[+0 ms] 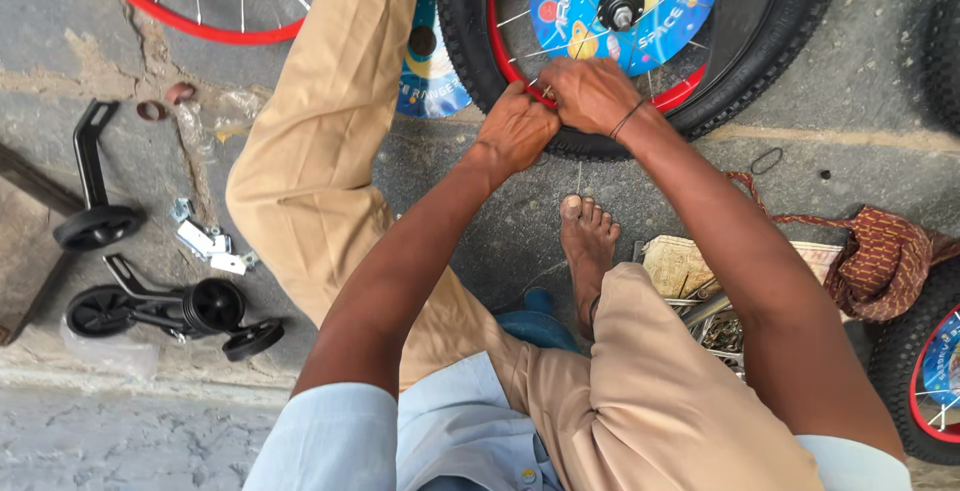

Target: The person repairs a bicycle wheel by inserting an inner tube into a tire and using a screwdriver as a lever to pry the tire bead onto the rim while sitting on the floor.

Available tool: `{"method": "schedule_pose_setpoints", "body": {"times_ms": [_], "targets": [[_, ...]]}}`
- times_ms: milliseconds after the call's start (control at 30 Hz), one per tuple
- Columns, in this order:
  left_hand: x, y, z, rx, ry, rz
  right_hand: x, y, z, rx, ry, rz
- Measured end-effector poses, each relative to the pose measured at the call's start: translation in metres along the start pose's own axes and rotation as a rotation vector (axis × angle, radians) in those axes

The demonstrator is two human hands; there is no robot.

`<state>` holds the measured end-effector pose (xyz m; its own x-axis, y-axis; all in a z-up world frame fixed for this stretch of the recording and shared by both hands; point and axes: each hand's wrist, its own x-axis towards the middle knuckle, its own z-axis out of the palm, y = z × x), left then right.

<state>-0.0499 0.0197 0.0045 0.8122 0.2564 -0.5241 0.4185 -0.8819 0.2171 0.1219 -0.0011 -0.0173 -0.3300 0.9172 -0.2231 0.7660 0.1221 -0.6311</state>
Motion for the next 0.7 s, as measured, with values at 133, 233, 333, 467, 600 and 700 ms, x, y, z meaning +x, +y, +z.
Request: {"method": "schedule_pose_setpoints", "body": {"times_ms": [133, 233, 333, 467, 600, 700], "targets": [[-0.015, 0.006, 0.008, 0.082, 0.362, -0.002, -0.004, 0.002, 0.002, -0.170, -0.034, 0.029], [-0.018, 0.006, 0.016, 0.126, 0.528, -0.021, 0.004, 0.013, 0.000, -0.076, -0.013, 0.000], [-0.024, 0.004, 0.027, 0.015, 0.585, 0.002, 0.002, 0.009, 0.013, -0.156, -0.038, -0.061], [-0.022, 0.000, 0.018, -0.033, 0.580, 0.015, 0.007, -0.007, 0.002, -0.216, 0.062, 0.035], [-0.027, 0.001, 0.021, -0.033, 0.601, -0.003, -0.018, -0.042, -0.014, 0.051, 0.256, 0.274], [-0.017, 0.009, 0.022, -0.170, 0.528, -0.009, -0.024, -0.059, -0.024, 0.935, 0.088, 0.749]]}}
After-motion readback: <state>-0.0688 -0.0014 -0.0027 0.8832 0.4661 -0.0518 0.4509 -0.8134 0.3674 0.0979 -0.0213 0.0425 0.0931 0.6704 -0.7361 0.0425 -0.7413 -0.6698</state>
